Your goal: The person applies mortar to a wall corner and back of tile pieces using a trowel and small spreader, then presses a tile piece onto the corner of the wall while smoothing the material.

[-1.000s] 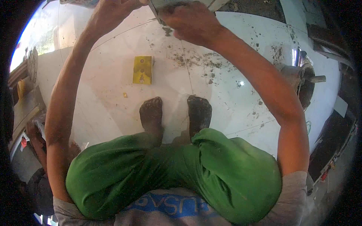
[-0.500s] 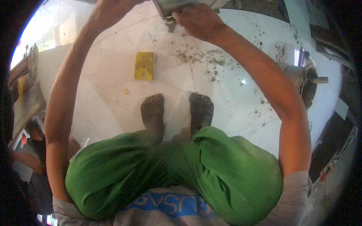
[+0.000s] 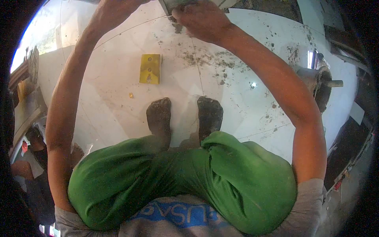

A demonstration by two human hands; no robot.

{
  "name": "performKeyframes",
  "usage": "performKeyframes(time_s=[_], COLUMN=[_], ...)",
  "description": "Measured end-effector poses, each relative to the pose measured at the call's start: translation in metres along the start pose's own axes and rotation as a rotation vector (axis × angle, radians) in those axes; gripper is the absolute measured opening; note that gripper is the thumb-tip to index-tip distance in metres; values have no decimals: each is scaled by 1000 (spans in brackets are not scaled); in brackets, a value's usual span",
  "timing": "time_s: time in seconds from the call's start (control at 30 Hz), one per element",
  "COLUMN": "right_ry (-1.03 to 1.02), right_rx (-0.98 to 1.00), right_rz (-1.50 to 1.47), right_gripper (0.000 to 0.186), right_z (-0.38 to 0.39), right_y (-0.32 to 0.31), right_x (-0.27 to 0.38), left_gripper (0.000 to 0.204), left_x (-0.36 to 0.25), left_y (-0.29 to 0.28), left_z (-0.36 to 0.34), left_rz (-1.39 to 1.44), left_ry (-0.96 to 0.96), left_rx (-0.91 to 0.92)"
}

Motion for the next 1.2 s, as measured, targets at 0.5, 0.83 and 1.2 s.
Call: performKeyframes(time_s=[0.5,0.83,1.2], right_ry=[-96,14,8], right_rx=[-254,11,92], right_rz=[-63,-79,-152], right_gripper=[41,32,25], right_z=[17,24,35], right_y=[39,35,23], right_x=[-13,5,30], left_gripper=[103,104,102], left_x=[10,5,5], left_y=[-2,0,2], left_z=[-6,-4,-1], left_rz=[-99,-41,-33], left_ry=[33,-69,9], left_rx=[1,19,9])
Point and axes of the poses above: each hand's wrist, its own z-axis away from the middle knuckle, its own y-axis out of the palm, x = y × z, the point moved 6 cm from there along -z, towards the middle knuckle, and after that the axes turned 5 degrees about y, right-handed, at the moved point
